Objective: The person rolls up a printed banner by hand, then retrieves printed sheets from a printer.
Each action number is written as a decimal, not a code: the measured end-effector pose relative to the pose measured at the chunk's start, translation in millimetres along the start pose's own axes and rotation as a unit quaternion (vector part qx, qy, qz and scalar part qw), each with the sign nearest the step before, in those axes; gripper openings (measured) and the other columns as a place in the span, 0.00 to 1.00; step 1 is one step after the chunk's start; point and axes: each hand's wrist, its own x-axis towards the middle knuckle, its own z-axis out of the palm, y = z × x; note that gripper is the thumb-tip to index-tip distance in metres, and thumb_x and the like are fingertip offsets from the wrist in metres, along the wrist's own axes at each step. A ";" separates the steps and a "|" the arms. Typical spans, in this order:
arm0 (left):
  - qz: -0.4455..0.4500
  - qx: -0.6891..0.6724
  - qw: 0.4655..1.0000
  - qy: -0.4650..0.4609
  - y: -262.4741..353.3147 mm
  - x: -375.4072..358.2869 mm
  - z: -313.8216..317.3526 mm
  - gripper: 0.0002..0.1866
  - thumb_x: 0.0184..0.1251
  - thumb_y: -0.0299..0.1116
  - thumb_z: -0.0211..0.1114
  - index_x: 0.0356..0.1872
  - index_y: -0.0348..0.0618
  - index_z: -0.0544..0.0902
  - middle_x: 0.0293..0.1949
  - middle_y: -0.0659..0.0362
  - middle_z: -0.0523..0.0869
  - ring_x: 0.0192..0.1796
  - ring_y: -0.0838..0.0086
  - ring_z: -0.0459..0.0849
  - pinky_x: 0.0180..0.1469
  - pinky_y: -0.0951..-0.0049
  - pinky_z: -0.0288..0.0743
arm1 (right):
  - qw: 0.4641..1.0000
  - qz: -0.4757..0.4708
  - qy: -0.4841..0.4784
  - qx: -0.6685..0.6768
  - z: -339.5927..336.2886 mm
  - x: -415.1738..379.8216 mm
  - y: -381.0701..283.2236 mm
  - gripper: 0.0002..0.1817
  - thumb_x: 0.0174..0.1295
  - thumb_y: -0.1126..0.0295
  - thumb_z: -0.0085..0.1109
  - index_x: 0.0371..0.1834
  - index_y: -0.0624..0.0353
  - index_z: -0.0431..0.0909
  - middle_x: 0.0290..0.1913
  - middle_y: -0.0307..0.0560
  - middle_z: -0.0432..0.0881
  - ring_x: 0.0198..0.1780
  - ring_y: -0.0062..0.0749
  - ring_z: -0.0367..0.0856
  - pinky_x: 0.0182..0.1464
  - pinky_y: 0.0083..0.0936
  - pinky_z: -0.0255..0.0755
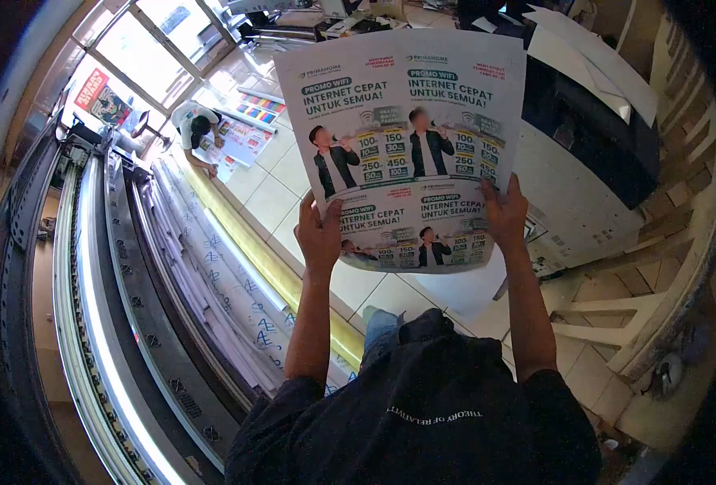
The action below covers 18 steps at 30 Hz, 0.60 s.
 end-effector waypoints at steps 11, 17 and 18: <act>-0.098 -0.208 0.972 -0.045 14.9 -1.3 -4.1 0.24 0.64 0.27 0.61 0.59 0.33 0.65 0.44 0.47 0.83 0.44 0.71 0.82 0.45 0.74 0.78 | 0.994 -0.035 -0.055 0.086 -8.9 -9.2 -15.5 0.19 0.62 0.67 0.56 0.53 0.65 0.68 0.38 0.55 0.81 0.37 0.36 0.82 0.39 0.31 0.77; -0.151 -0.270 0.948 -0.074 14.2 5.8 -12.8 0.24 0.64 0.26 0.60 0.58 0.33 0.64 0.45 0.47 0.81 0.44 0.71 0.82 0.44 0.73 0.79 | 0.986 0.010 -0.041 0.162 -3.8 -11.6 -2.0 0.22 0.61 0.67 0.56 0.57 0.63 0.65 0.44 0.55 0.78 0.41 0.37 0.80 0.41 0.32 0.77; -0.161 -0.257 0.950 -0.074 14.2 6.4 -13.9 0.24 0.64 0.26 0.60 0.58 0.33 0.64 0.45 0.46 0.81 0.44 0.71 0.82 0.44 0.73 0.79 | 0.985 0.008 -0.037 0.170 -3.3 -12.4 0.8 0.23 0.61 0.66 0.57 0.57 0.63 0.65 0.45 0.55 0.77 0.42 0.36 0.80 0.41 0.32 0.77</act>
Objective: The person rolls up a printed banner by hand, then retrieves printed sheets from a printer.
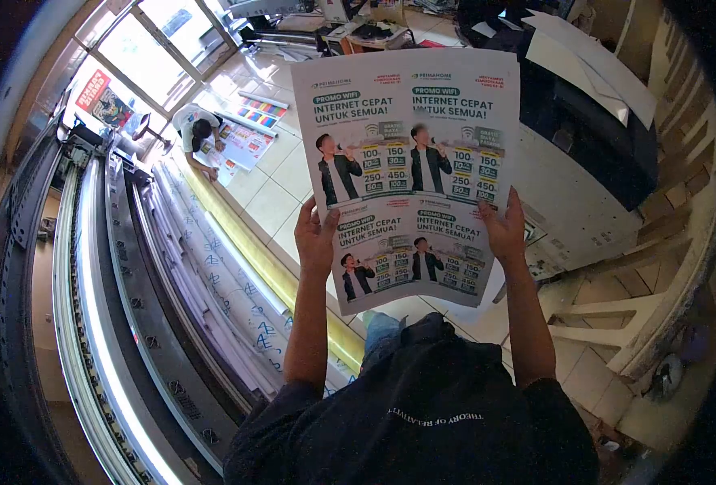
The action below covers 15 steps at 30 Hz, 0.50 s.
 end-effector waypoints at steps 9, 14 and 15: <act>0.019 -0.025 0.999 -0.005 0.3 1.3 -1.5 0.23 0.64 0.24 0.59 0.58 0.32 0.65 0.46 0.47 0.81 0.44 0.71 0.82 0.43 0.74 0.79 | 0.998 0.030 0.004 0.053 -0.7 -5.4 7.4 0.23 0.62 0.67 0.57 0.59 0.62 0.65 0.46 0.54 0.76 0.43 0.34 0.79 0.43 0.30 0.77; 0.003 0.000 1.000 0.003 1.6 0.5 -8.3 0.18 0.64 0.24 0.60 0.54 0.30 0.70 0.39 0.50 0.84 0.38 0.75 0.83 0.38 0.77 0.79 | 0.999 0.043 -0.008 0.029 -4.4 -3.5 -4.0 0.21 0.61 0.68 0.58 0.56 0.62 0.66 0.45 0.51 0.77 0.41 0.32 0.80 0.41 0.27 0.77; -0.014 0.005 1.000 0.000 1.5 0.4 -11.5 0.17 0.64 0.25 0.60 0.52 0.29 0.72 0.36 0.52 0.85 0.35 0.76 0.83 0.37 0.78 0.79 | 0.995 0.072 -0.015 0.061 -3.4 -3.7 -9.4 0.20 0.61 0.68 0.58 0.55 0.62 0.67 0.44 0.50 0.78 0.40 0.31 0.80 0.41 0.26 0.77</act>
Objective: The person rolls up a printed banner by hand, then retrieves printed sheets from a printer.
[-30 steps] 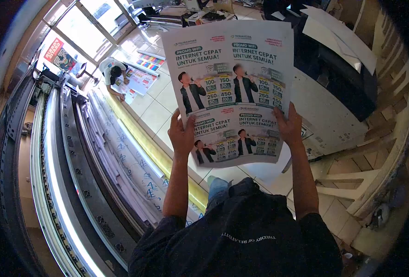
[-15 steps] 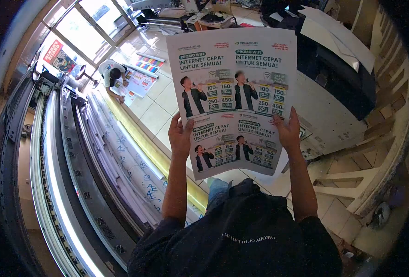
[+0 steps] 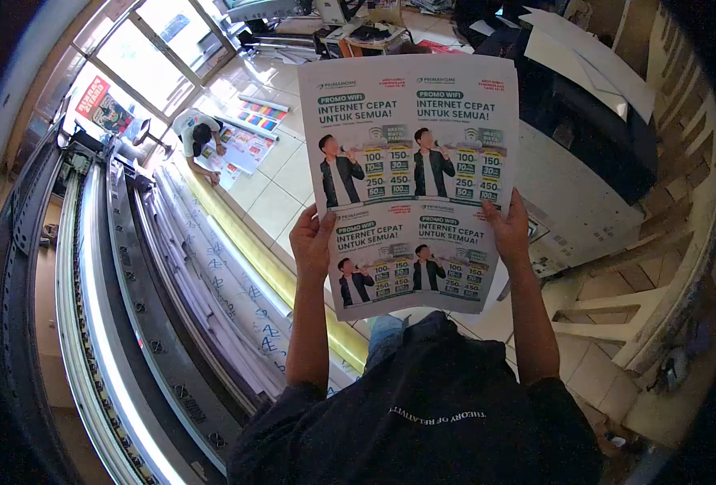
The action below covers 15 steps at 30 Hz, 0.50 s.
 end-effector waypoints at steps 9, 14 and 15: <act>-0.015 0.071 0.996 0.055 12.4 -4.4 6.5 0.15 0.64 0.25 0.60 0.50 0.28 0.76 0.37 0.52 0.85 0.34 0.78 0.83 0.36 0.81 0.77 | 0.995 0.068 -0.010 0.073 -5.6 11.6 10.1 0.18 0.59 0.70 0.60 0.51 0.63 0.70 0.44 0.50 0.80 0.40 0.31 0.81 0.41 0.27 0.78; -0.005 0.084 0.996 0.044 11.3 -8.3 4.5 0.12 0.65 0.24 0.59 0.48 0.29 0.77 0.37 0.54 0.85 0.36 0.79 0.82 0.37 0.81 0.77 | 0.990 0.060 -0.021 0.122 -8.1 12.1 18.6 0.21 0.58 0.73 0.59 0.55 0.64 0.68 0.45 0.50 0.80 0.42 0.30 0.80 0.44 0.27 0.77; -0.004 0.084 0.995 0.044 12.4 -8.6 5.5 0.12 0.65 0.24 0.59 0.48 0.29 0.77 0.37 0.54 0.85 0.36 0.79 0.82 0.37 0.81 0.77 | 0.990 0.060 -0.022 0.123 -8.4 12.5 18.5 0.21 0.58 0.73 0.59 0.55 0.64 0.68 0.45 0.50 0.80 0.42 0.30 0.80 0.44 0.27 0.77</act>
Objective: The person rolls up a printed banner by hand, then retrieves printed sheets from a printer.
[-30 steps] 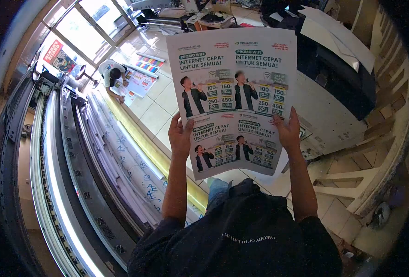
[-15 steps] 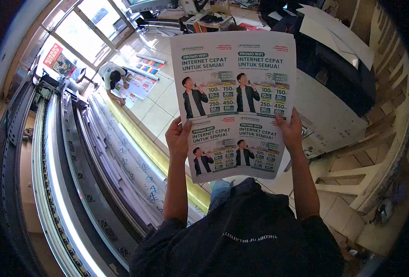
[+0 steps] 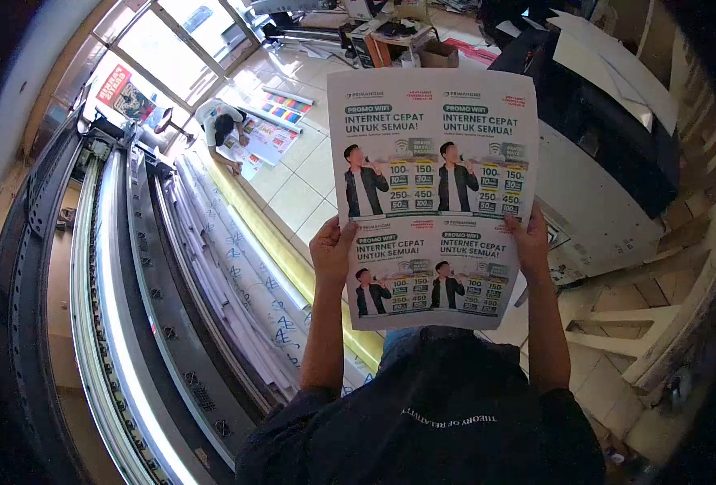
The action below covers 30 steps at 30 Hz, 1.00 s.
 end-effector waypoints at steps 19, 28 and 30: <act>-0.014 -0.025 1.000 0.004 -8.7 0.9 -5.2 0.10 0.63 0.26 0.62 0.42 0.30 0.78 0.35 0.54 0.85 0.33 0.78 0.82 0.36 0.82 0.77 | 1.000 0.021 -0.010 -0.005 0.0 -5.5 -5.4 0.21 0.59 0.74 0.58 0.55 0.63 0.68 0.45 0.50 0.81 0.41 0.31 0.82 0.42 0.28 0.80; 0.001 -0.036 0.999 -0.031 -0.2 3.8 -2.4 0.13 0.63 0.24 0.61 0.47 0.29 0.76 0.38 0.53 0.85 0.37 0.77 0.83 0.39 0.79 0.78 | 1.000 0.015 -0.020 0.002 6.2 -6.1 -19.5 0.23 0.58 0.76 0.57 0.58 0.62 0.65 0.46 0.50 0.80 0.44 0.32 0.81 0.45 0.30 0.78; 0.005 -0.043 0.998 -0.041 0.8 3.7 -2.6 0.13 0.63 0.24 0.61 0.47 0.29 0.76 0.38 0.53 0.85 0.38 0.77 0.83 0.40 0.79 0.78 | 1.000 0.009 -0.022 -0.001 6.1 -6.8 -19.5 0.24 0.58 0.76 0.57 0.58 0.62 0.64 0.47 0.50 0.80 0.45 0.33 0.81 0.46 0.31 0.78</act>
